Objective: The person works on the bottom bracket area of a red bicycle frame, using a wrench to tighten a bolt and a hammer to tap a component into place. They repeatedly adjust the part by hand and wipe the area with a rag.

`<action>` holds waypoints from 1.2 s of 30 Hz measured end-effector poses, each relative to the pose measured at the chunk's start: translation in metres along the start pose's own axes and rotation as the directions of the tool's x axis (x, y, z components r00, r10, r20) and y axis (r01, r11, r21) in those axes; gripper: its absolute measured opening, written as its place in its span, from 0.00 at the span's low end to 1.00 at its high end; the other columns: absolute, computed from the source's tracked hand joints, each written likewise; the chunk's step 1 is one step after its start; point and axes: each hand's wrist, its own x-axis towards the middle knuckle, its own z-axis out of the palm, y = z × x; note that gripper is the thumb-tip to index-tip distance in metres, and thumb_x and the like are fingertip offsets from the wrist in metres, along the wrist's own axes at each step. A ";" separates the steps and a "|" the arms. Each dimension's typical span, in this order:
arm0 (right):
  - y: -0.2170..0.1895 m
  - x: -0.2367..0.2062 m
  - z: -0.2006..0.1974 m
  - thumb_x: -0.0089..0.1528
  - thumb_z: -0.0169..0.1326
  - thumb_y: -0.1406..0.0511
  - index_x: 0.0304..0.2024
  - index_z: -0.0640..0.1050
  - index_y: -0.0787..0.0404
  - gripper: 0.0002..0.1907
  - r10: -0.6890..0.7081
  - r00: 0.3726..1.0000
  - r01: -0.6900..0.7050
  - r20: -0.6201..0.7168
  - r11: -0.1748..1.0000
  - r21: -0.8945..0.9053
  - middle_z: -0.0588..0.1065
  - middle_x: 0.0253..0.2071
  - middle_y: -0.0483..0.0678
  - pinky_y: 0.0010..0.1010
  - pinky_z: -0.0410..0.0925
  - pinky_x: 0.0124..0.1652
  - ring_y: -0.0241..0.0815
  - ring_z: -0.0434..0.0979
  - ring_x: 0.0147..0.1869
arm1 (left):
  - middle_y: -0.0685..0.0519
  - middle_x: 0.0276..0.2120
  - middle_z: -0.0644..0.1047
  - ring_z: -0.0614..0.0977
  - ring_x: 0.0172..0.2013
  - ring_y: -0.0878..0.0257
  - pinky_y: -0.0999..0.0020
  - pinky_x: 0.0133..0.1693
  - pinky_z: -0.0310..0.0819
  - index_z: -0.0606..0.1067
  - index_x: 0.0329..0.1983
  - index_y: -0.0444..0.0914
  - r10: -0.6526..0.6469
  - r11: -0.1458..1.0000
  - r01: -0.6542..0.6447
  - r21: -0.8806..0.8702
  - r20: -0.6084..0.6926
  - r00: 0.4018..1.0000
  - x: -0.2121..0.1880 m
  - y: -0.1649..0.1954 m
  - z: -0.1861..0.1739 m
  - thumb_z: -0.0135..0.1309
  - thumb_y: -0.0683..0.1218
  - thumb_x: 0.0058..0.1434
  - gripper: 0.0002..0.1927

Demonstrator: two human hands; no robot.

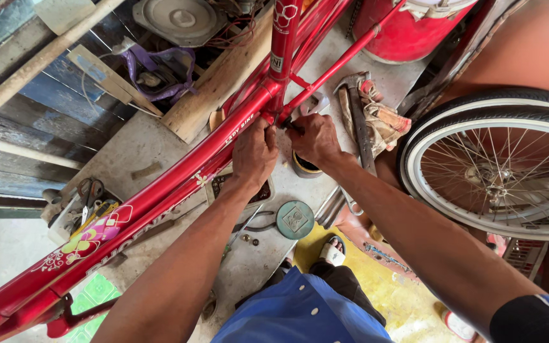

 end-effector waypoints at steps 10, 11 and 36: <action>0.034 0.023 -0.013 0.74 0.49 0.57 0.48 0.78 0.63 0.16 -0.149 0.637 -0.716 0.756 0.249 0.653 0.74 0.31 0.41 0.21 0.60 0.23 0.30 0.70 0.28 | 0.41 0.37 0.79 0.80 0.39 0.41 0.47 0.43 0.72 0.72 0.46 0.37 -0.067 0.997 0.068 -0.028 0.057 0.996 0.000 0.007 -0.007 0.48 0.46 0.69 0.08; 0.033 0.023 -0.016 0.72 0.48 0.56 0.49 0.76 0.61 0.16 -0.036 0.631 -0.720 0.775 0.343 0.603 0.74 0.31 0.42 0.20 0.60 0.23 0.31 0.71 0.29 | 0.41 0.36 0.79 0.80 0.39 0.41 0.46 0.42 0.72 0.72 0.45 0.37 -0.073 0.997 0.074 -0.011 0.062 0.995 0.000 0.009 -0.008 0.49 0.47 0.70 0.08; 0.040 0.050 -0.026 0.65 0.54 0.58 0.50 0.81 0.58 0.16 -0.109 0.541 -0.690 0.834 0.508 0.515 0.81 0.37 0.44 0.21 0.67 0.24 0.32 0.80 0.35 | 0.38 0.36 0.78 0.79 0.39 0.38 0.43 0.41 0.70 0.69 0.42 0.35 -0.221 0.975 0.219 0.048 0.059 0.973 -0.016 0.029 -0.003 0.47 0.48 0.70 0.10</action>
